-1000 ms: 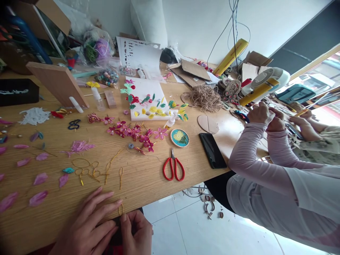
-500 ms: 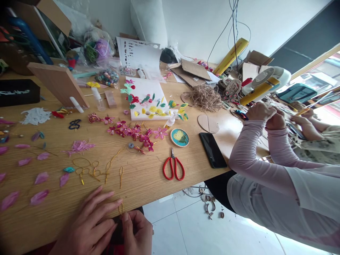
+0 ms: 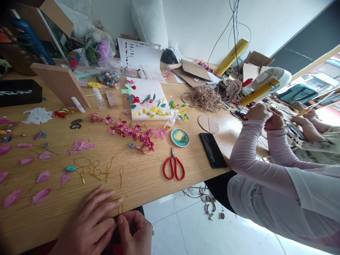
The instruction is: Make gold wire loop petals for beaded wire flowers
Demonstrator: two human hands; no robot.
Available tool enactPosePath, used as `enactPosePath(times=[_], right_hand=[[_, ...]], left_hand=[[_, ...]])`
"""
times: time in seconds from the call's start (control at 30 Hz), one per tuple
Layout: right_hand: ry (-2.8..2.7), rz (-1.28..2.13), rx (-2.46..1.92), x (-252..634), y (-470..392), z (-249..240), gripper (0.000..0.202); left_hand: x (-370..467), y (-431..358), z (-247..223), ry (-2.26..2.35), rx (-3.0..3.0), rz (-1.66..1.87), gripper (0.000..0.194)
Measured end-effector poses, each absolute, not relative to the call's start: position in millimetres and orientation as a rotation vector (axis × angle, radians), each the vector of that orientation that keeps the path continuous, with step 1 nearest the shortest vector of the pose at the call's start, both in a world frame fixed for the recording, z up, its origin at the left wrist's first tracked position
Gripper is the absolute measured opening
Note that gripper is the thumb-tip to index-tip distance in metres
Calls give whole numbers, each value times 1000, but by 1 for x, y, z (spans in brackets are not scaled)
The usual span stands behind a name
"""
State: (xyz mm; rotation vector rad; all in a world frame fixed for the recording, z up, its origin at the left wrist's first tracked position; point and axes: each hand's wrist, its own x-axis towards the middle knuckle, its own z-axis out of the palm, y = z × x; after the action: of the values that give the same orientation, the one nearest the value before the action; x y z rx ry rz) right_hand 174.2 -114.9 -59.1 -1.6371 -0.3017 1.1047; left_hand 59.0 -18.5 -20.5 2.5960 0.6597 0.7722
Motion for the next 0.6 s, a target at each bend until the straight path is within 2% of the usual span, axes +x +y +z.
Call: enactPosePath(times=[0.2,0.4,0.6], right_hand=[[-284,1084,-1614,174,-114,-61,53],[-200,1178,-1521,175,-113,-60,51],[-281,1366,-1480,189,-116,-66,50]], left_hand=[[60,-17,-18,673,2587,768,25],[59,-16,-18,673,2623,819,10],[55,-21,-22,754,2626,831,8]])
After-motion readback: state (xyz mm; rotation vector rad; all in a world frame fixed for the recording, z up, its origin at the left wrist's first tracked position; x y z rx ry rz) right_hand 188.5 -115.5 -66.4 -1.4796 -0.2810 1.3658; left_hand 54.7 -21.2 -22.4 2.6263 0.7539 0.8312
